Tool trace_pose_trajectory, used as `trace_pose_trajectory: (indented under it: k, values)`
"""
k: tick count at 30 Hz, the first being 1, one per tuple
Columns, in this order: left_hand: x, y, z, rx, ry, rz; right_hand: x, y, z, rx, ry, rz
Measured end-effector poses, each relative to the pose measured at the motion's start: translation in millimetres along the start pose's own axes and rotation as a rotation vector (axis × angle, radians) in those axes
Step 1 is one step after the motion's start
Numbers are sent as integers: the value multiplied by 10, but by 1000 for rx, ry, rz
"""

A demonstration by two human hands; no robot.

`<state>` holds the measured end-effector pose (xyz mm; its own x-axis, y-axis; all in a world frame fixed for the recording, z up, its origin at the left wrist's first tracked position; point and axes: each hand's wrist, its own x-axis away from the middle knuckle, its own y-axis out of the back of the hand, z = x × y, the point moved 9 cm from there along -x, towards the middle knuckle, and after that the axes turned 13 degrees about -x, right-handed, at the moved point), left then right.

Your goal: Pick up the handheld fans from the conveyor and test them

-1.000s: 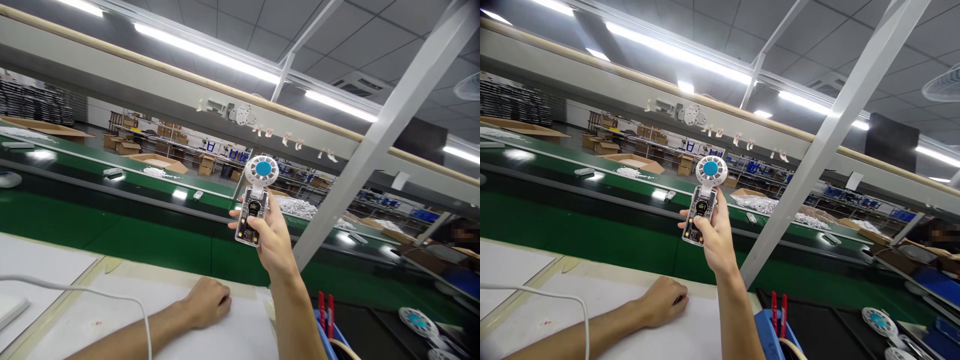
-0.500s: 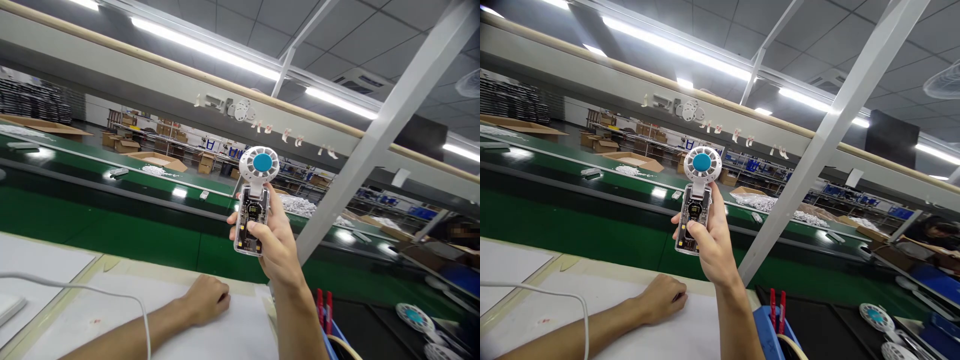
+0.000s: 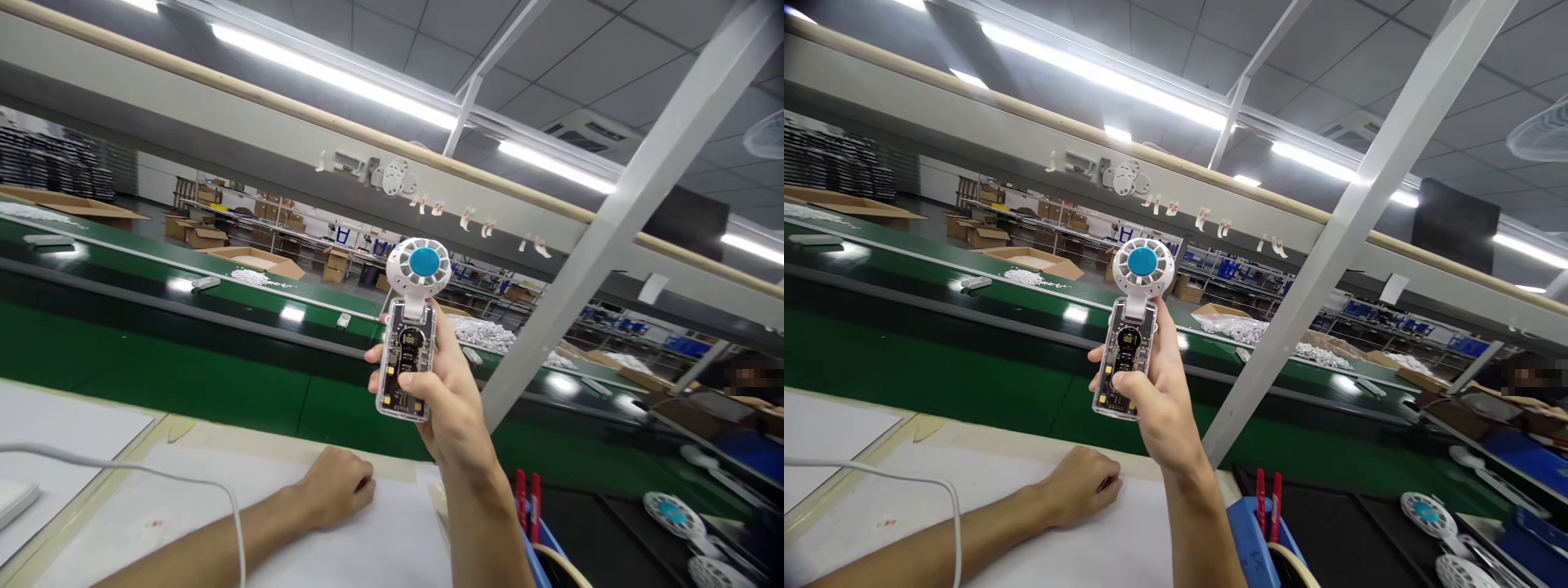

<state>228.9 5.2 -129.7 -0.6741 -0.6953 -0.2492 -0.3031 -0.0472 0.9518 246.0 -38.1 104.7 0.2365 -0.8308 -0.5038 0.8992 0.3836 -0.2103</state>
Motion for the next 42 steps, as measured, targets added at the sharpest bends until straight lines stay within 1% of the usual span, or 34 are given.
trace_pose_trajectory:
  k: [4, 9, 12, 15, 19, 21, 22, 23, 24, 25, 26, 28, 30, 31, 32, 33, 34, 35, 36, 38, 40, 41, 42]
  values:
    - [5, 4, 3, 7, 2, 1, 18, 17, -14, 18, -10, -18]
    - [-5, 0, 3, 23, 3, -1, 30, -3, 13, -7, 9, -33]
    - [-6, 5, 10, 43, 7, -2, 27, -30, 39, -35, 30, -21]
    - [2, 10, 19, 77, 14, -5, 28, -31, 55, -23, 52, -25]
    - [18, -1, 11, 160, 26, -16, 33, -5, 40, 62, 85, -25]
    - [8, 33, 30, 229, 50, -37, 33, 38, 47, 181, 143, -33]
    - [-6, 83, 62, 272, 74, -58, 34, 67, 62, 270, 188, -43]
    - [-24, 166, 114, 322, 106, -88, 36, 94, 82, 376, 238, -53]
    - [-43, 285, 186, 376, 145, -128, 38, 112, 100, 489, 286, -57]
    - [-57, 445, 276, 433, 188, -180, 38, 116, 112, 601, 327, -51]
    - [-61, 642, 379, 490, 229, -241, 37, 104, 116, 702, 357, -32]
    - [-7, 1131, 598, 586, 307, -396, 28, 56, 93, 847, 372, 28]
    - [148, 1664, 788, 643, 378, -567, 17, -13, 45, 911, 341, 92]
    - [277, 1932, 869, 675, 415, -686, 14, -57, 11, 925, 316, 124]
    - [460, 2200, 938, 778, 420, -881, 13, -106, -33, 933, 287, 160]
    - [612, 2420, 950, 846, 379, -1016, 14, -161, -87, 937, 256, 199]
    - [737, 2603, 924, 879, 317, -1108, 20, -222, -149, 941, 226, 243]
    - [837, 2750, 875, 880, 253, -1166, 29, -285, -218, 947, 199, 289]
    - [892, 2858, 804, 855, 187, -1172, 42, -347, -289, 955, 175, 333]
    - [915, 2961, 669, 754, 109, -1104, 75, -464, -430, 973, 139, 408]
    - [899, 2952, 632, 671, 124, -1039, 113, -574, -556, 991, 113, 462]
    - [908, 2938, 658, 652, 155, -1047, 131, -624, -607, 1001, 107, 475]
    - [933, 2929, 699, 648, 185, -1081, 146, -669, -652, 1014, 100, 480]
